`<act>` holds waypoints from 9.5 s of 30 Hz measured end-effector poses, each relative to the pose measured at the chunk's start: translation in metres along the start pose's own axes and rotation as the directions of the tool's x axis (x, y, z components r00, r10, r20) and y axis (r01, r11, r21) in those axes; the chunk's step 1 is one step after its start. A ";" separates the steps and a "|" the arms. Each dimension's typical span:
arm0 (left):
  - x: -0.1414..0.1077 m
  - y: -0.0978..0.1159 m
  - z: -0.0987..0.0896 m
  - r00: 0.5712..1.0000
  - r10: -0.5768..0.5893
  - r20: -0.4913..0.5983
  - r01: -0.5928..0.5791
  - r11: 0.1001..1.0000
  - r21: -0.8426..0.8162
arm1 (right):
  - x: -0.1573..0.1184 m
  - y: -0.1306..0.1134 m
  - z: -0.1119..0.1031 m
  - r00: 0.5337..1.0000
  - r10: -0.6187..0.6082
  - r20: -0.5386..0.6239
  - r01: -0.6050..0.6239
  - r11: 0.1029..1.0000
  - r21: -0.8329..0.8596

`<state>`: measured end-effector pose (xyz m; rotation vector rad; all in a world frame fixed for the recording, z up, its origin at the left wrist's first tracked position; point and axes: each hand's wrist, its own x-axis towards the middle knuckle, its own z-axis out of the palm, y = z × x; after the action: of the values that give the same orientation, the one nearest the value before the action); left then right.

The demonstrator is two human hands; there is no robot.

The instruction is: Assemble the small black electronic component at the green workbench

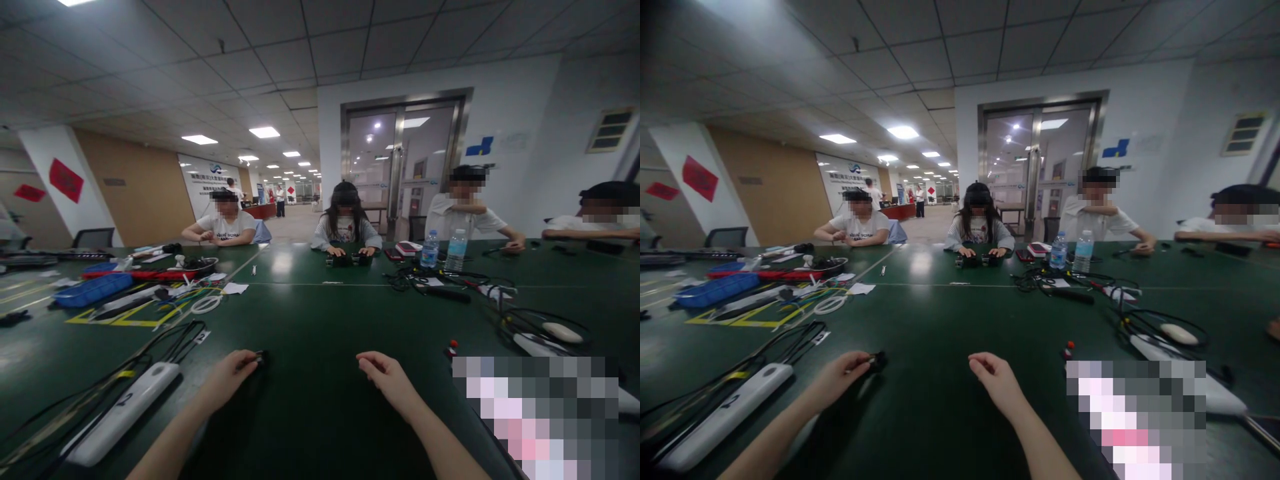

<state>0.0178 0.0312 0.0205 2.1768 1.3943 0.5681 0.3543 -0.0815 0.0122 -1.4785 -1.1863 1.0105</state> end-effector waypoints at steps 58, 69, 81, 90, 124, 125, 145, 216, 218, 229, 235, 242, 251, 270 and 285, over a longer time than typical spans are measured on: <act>-0.017 -0.067 -0.022 0.912 -0.123 -0.391 0.239 0.934 0.264 | 0.017 0.018 -0.006 0.996 0.090 0.026 -0.083 0.977 -0.197; -0.017 -0.073 -0.020 0.921 -0.085 -0.380 0.160 0.972 0.169 | 0.018 0.019 -0.007 0.994 0.102 0.040 -0.092 0.976 -0.199; -0.019 -0.067 -0.024 0.936 -0.094 -0.338 0.162 0.971 0.177 | 0.012 0.011 -0.002 0.997 0.066 0.033 -0.060 0.985 -0.164; -0.020 -0.073 -0.019 0.936 -0.129 -0.326 0.176 0.977 0.120 | 0.008 0.007 -0.002 0.998 0.032 0.050 -0.024 0.988 -0.151; 0.015 0.134 0.114 0.960 0.193 0.205 -0.154 0.970 -0.190 | -0.001 -0.010 0.004 0.998 0.013 -0.056 -0.014 1.000 -0.019; 0.013 0.133 0.117 0.953 0.219 0.211 -0.176 0.963 -0.204 | -0.002 -0.011 0.004 0.999 -0.009 -0.047 0.006 0.998 -0.064; 0.004 0.122 0.119 0.927 0.306 0.216 -0.231 0.921 -0.315 | -0.011 -0.014 0.013 0.962 -0.184 0.202 0.264 0.816 -0.515; 0.004 0.130 0.115 0.952 0.248 0.177 -0.195 0.942 -0.272 | 0.003 0.001 0.000 0.990 -0.036 -0.134 0.061 0.981 0.185; 0.003 0.134 0.112 0.959 0.229 0.170 -0.179 0.947 -0.267 | 0.004 0.002 0.002 0.991 -0.078 -0.111 0.091 0.989 0.120; 0.003 0.134 0.110 0.957 0.209 0.201 -0.143 0.943 -0.300 | -0.006 -0.010 0.008 0.989 -0.125 0.075 0.138 0.967 -0.213; 0.005 0.133 0.112 0.948 0.262 0.181 -0.202 0.935 -0.293 | -0.006 -0.009 0.009 0.989 -0.125 0.077 0.138 0.970 -0.198; 0.006 0.131 0.112 0.946 0.264 0.188 -0.200 0.933 -0.299 | -0.005 -0.006 0.008 0.984 -0.155 0.084 0.170 0.961 -0.220; 0.008 0.133 0.112 0.942 0.273 0.194 -0.205 0.928 -0.312 | -0.002 -0.005 0.008 0.982 -0.184 0.053 0.190 0.967 -0.172; 0.003 0.020 0.003 0.995 -0.022 0.096 0.030 0.996 -0.079 | 0.003 0.002 -0.007 0.990 -0.123 -0.068 0.111 0.981 -0.160; -0.030 -0.069 -0.032 0.891 -0.274 -0.361 0.260 0.962 -0.087 | 0.014 0.014 -0.012 0.998 -0.006 -0.060 -0.012 0.954 -0.299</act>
<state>-0.0617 0.0343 0.0013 1.8641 1.8270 0.9252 0.3714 -0.0710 0.0006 -1.7332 -1.3374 0.8060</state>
